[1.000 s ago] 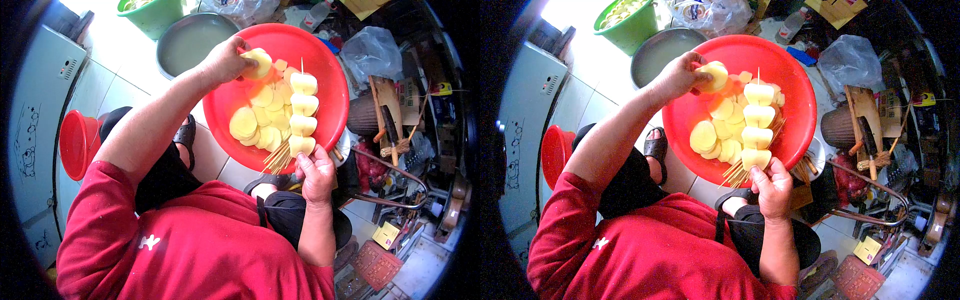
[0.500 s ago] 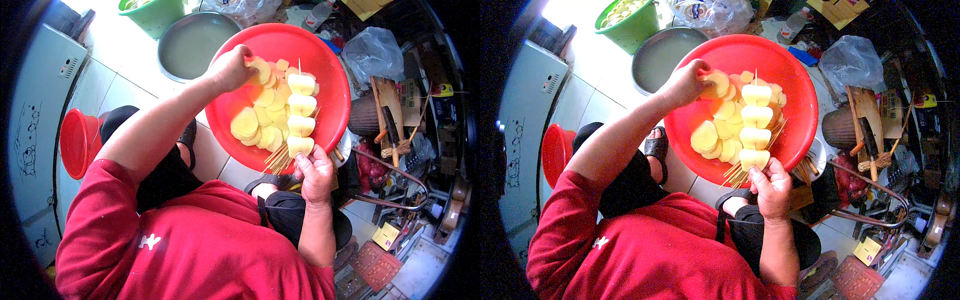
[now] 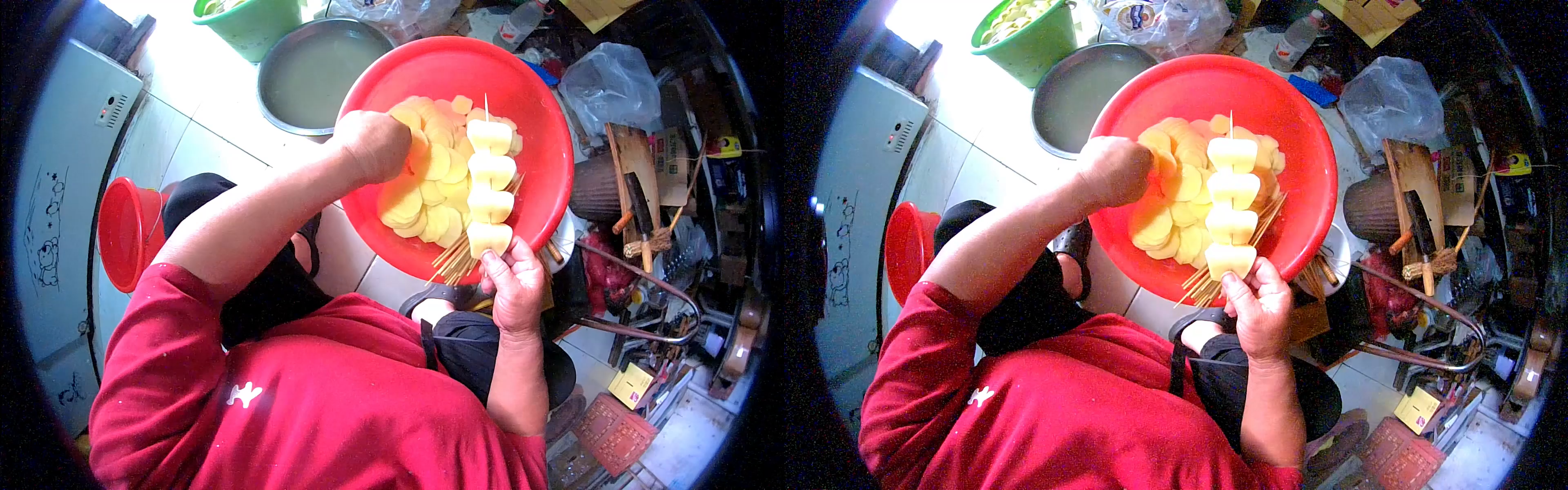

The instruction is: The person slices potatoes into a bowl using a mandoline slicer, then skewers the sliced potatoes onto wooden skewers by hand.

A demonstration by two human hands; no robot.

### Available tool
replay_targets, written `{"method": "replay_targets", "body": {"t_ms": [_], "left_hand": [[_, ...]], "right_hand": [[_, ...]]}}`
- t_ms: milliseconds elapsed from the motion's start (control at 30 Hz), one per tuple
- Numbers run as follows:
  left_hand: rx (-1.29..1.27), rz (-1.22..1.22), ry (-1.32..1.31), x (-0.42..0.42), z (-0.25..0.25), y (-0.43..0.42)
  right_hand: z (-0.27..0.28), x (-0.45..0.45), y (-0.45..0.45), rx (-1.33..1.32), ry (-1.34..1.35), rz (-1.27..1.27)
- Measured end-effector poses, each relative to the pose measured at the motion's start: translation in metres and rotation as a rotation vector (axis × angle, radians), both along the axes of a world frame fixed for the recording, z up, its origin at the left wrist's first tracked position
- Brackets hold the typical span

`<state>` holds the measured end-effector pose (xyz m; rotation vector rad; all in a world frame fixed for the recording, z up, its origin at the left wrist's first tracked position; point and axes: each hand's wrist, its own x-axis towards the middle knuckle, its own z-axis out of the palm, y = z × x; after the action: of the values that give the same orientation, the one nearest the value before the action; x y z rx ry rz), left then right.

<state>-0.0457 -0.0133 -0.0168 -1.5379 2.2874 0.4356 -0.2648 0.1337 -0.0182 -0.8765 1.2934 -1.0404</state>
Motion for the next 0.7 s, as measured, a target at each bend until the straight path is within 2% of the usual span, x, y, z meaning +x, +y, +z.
{"method": "replay_targets", "body": {"t_ms": [133,267,467,600,667,700], "left_hand": [[0.007,-0.186,-0.090,-0.004,-0.012,0.006],[0.054,-0.264,-0.014,-0.003,-0.034,0.004],[0.079,-0.082,0.008,-0.006,-0.031,0.003],[0.044,-0.085,0.059,-0.001,-0.027,0.002],[-0.009,-0.032,0.193,0.005,-0.026,-0.006],[-0.099,0.003,0.342,0.009,-0.025,-0.011]], "right_hand": [[0.001,0.001,0.000,0.000,0.027,0.008],[0.000,0.000,0.000,0.003,0.045,0.008],[-0.002,-0.002,0.000,0.008,0.025,0.007],[-0.002,-0.001,0.001,0.002,0.021,0.004],[0.000,-0.001,0.001,0.002,0.051,0.018],[-0.001,-0.002,0.002,0.002,0.051,0.017]]}}
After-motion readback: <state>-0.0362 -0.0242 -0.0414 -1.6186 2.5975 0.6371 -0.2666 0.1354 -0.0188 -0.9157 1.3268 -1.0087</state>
